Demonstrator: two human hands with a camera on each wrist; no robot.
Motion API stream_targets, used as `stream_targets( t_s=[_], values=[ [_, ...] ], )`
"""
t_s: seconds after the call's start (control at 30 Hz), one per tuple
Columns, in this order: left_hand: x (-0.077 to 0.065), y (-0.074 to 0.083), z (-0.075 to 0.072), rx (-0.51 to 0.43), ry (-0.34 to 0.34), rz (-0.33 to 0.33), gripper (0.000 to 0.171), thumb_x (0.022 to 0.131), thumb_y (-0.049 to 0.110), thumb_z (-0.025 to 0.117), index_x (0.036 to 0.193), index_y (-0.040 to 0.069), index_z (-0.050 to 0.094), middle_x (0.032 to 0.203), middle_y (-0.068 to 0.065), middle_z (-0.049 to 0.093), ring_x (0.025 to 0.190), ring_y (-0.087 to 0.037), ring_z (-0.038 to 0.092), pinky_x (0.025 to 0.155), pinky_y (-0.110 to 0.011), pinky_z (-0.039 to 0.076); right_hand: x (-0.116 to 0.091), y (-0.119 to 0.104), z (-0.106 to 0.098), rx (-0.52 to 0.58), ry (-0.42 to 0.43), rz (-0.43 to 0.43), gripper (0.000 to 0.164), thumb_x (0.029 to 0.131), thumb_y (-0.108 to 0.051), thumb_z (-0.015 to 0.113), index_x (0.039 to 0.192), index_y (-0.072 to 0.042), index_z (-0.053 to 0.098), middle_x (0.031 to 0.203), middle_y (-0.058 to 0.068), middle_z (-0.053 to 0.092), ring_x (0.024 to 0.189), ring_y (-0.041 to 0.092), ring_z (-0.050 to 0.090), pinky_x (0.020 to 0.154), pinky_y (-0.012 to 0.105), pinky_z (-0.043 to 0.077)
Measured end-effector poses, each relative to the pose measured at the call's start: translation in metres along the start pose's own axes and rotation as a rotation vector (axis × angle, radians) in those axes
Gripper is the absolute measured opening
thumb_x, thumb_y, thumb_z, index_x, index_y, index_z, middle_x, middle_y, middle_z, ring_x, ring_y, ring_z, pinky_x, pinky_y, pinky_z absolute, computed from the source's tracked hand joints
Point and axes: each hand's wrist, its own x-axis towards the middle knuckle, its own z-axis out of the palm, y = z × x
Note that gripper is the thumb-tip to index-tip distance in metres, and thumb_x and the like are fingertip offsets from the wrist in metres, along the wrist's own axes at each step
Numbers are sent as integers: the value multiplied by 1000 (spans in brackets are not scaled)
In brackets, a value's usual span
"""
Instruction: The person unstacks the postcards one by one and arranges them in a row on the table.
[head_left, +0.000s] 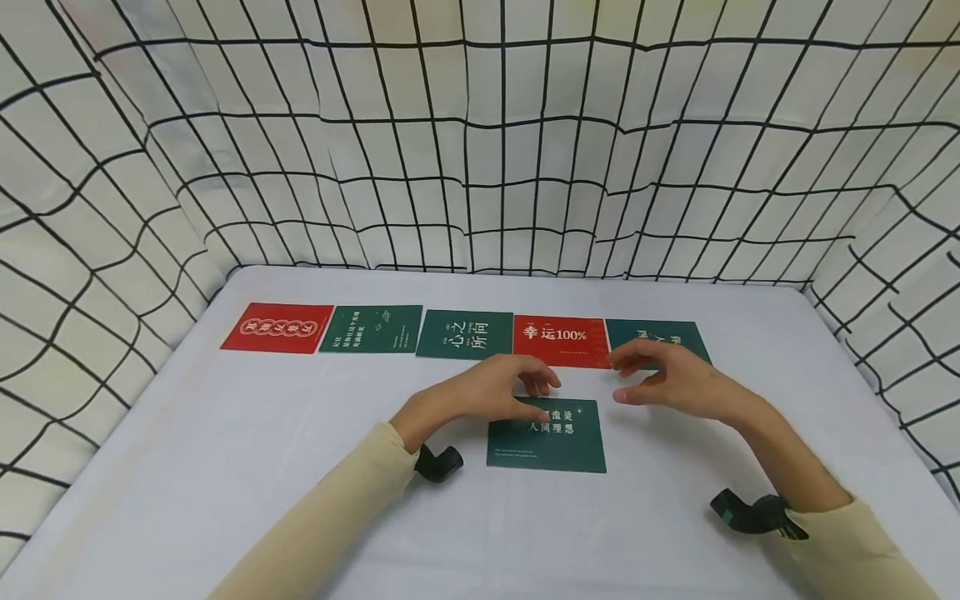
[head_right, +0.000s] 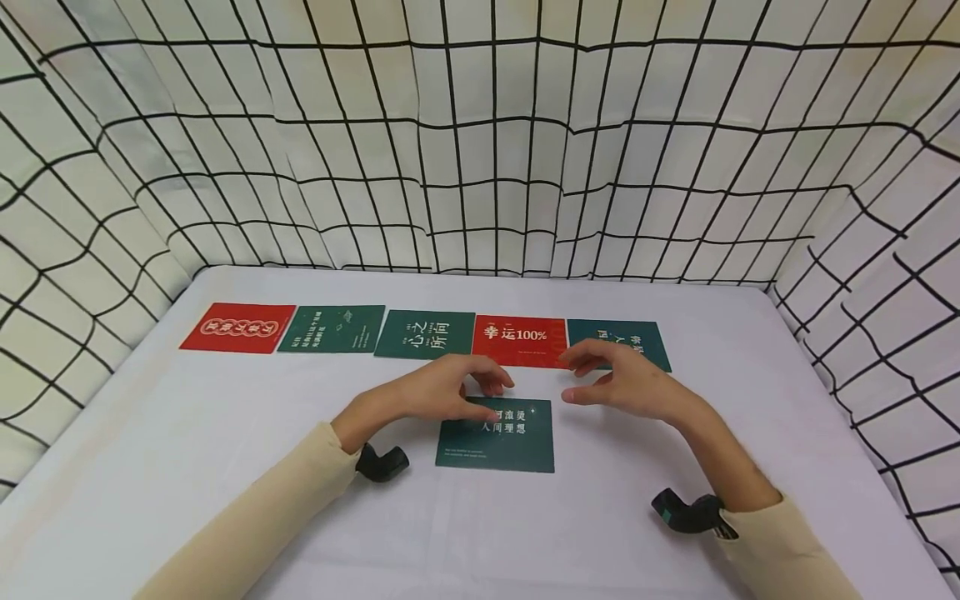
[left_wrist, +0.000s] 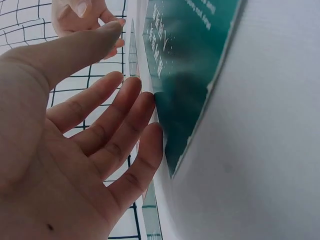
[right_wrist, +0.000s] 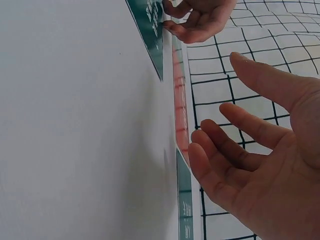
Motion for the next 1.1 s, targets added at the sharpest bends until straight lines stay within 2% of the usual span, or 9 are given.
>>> stream_targets(
  t_s=[0.13, 0.37, 0.53, 0.83, 1.1],
  values=[
    [-2, -3, 0, 13, -9, -8, 53, 87, 26, 85, 136, 15, 66, 123, 0, 73, 113, -14, 67, 105, -34, 55, 0, -2, 4, 8, -16, -19, 56, 88, -30, 84, 137, -12, 63, 130, 9, 66, 123, 26, 60, 88, 18, 57],
    [-10, -4, -3, 36, -21, -31, 58, 85, 29, 86, 138, 17, 66, 128, 0, 71, 119, -16, 64, 110, -38, 52, 3, -3, 11, 7, -42, -20, 59, 86, -32, 85, 137, -9, 62, 130, 10, 66, 121, 27, 59, 89, 21, 58],
    [-16, -6, -4, 60, -20, -23, 60, 84, 29, 88, 138, 15, 65, 131, -1, 70, 122, -17, 63, 113, -40, 50, 3, -5, 17, 18, -57, -23, 60, 86, -31, 86, 137, -10, 62, 130, 10, 65, 121, 27, 59, 89, 21, 58],
    [-27, -12, -6, 116, -17, -5, 69, 79, 33, 91, 140, 16, 65, 131, 0, 66, 123, -16, 56, 108, -39, 52, 1, -11, 23, 5, -66, -28, 64, 83, -34, 87, 137, -13, 62, 131, 9, 65, 122, 27, 58, 91, 25, 59],
    [-32, -11, -7, 161, -46, -2, 77, 75, 37, 93, 143, 17, 62, 135, -1, 61, 124, -16, 52, 104, -38, 53, 0, -15, 31, -14, -86, -33, 68, 80, -35, 89, 138, -14, 61, 133, 8, 64, 124, 26, 58, 96, 33, 58]
  ],
)
